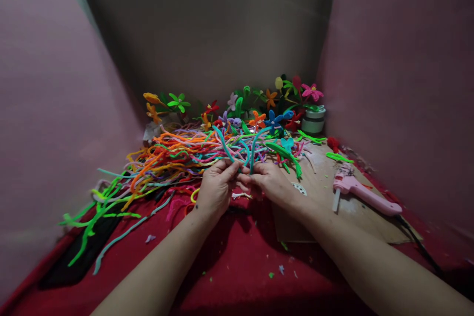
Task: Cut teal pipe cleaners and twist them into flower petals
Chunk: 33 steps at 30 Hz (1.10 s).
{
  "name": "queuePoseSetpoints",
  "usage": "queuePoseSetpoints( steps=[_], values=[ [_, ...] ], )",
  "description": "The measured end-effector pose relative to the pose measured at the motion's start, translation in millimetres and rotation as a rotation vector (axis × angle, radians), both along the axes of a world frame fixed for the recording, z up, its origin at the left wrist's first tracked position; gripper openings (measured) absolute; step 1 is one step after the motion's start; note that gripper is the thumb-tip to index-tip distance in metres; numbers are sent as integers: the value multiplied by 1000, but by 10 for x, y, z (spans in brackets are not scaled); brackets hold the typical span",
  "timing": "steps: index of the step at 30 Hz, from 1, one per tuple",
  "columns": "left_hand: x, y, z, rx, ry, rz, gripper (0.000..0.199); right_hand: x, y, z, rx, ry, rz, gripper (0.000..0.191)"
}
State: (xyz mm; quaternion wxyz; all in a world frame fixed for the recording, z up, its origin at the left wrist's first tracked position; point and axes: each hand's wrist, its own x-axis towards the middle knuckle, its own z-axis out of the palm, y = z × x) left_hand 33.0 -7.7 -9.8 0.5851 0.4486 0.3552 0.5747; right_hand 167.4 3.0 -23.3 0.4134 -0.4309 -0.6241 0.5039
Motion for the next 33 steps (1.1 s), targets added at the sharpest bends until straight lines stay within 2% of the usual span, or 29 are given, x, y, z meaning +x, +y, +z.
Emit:
queuePoseSetpoints(
  steps=[5, 10, 13, 15, 19, 23, 28, 33],
  values=[
    [35, -32, -31, 60, 8, -23, 18, -6, -49, 15, 142, -244, 5, 18],
    [57, -51, -59, 23, 39, -94, 26, -17, -79, 8, 288, -386, 57, 19],
    [54, -35, -75, 2, 91, -59, 20, -26, -84, -6, 315, -418, 21, 17],
    [43, -18, -70, 7, 115, -35, 22, -29, -90, -2, 240, -300, 37, 15],
    [17, 0, -29, 15, 77, -13, 21, -36, -112, 14, -36, 99, 130, 11],
    [13, -12, -1, -19, 28, -40, 20, -57, -120, -22, -147, 300, 144, 20],
    [19, -9, 13, -40, -43, -44, 24, -85, -108, -83, -249, 422, 118, 25],
    [22, 2, 10, -38, -44, -14, 25, -74, -93, -121, -213, 303, 164, 23]
  ],
)
